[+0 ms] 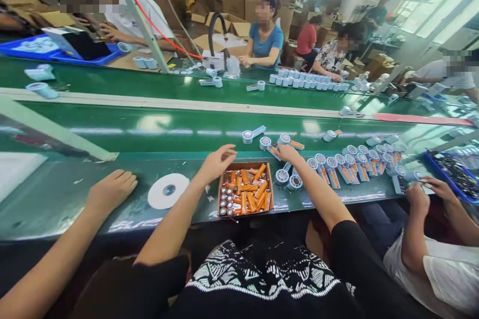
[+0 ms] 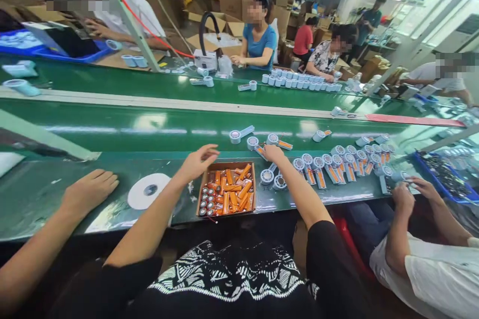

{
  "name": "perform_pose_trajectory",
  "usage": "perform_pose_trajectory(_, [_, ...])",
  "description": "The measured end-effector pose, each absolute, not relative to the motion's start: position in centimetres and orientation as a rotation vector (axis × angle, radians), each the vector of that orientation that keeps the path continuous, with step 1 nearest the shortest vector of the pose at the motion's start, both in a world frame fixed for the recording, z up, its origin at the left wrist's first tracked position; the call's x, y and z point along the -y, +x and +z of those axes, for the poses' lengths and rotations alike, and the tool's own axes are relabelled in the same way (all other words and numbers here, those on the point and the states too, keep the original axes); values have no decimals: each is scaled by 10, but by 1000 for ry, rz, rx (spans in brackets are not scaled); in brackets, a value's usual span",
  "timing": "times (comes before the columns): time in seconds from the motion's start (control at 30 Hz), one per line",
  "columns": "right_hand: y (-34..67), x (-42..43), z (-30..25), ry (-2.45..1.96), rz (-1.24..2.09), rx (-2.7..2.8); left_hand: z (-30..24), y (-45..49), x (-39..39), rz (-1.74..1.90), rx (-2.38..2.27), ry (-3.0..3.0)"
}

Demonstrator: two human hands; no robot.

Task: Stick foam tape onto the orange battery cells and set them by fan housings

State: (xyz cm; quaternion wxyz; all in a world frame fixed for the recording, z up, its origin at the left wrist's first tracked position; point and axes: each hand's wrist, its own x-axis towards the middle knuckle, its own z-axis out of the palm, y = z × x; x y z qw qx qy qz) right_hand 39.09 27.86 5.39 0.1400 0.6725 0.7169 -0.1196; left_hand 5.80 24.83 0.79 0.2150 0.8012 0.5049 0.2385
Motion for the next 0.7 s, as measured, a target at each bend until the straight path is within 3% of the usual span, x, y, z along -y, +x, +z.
perform_pose_trajectory(0.2, [391,-289,77,2031,-190,-2034,-31,-98,-111,590,-1857,2114])
perform_pose_trajectory(0.3, [366,-277,87,2132,-81,-2050,-47,-114,-92,521,-1929,2102])
perform_pose_trajectory(0.37, [336,-256,88,2153,-197,-2231,-50,-115,-97,477,-1948,2120])
perform_pose_trajectory(0.43, [301,-227,83,2042,-600,-2496,-44,-110,-106,446,-1939,2203])
perform_pose_trajectory(0.5, [269,-195,74,1794,-1218,-2598,-28,-98,-109,507,-1914,2329])
perform_pose_trajectory(0.6, [233,-153,61,1406,-2092,-2301,4,-72,-96,760,-1874,2451])
perform_pose_trajectory(0.7, [215,-123,57,1043,-2477,-2040,32,-53,-77,898,-1756,2525])
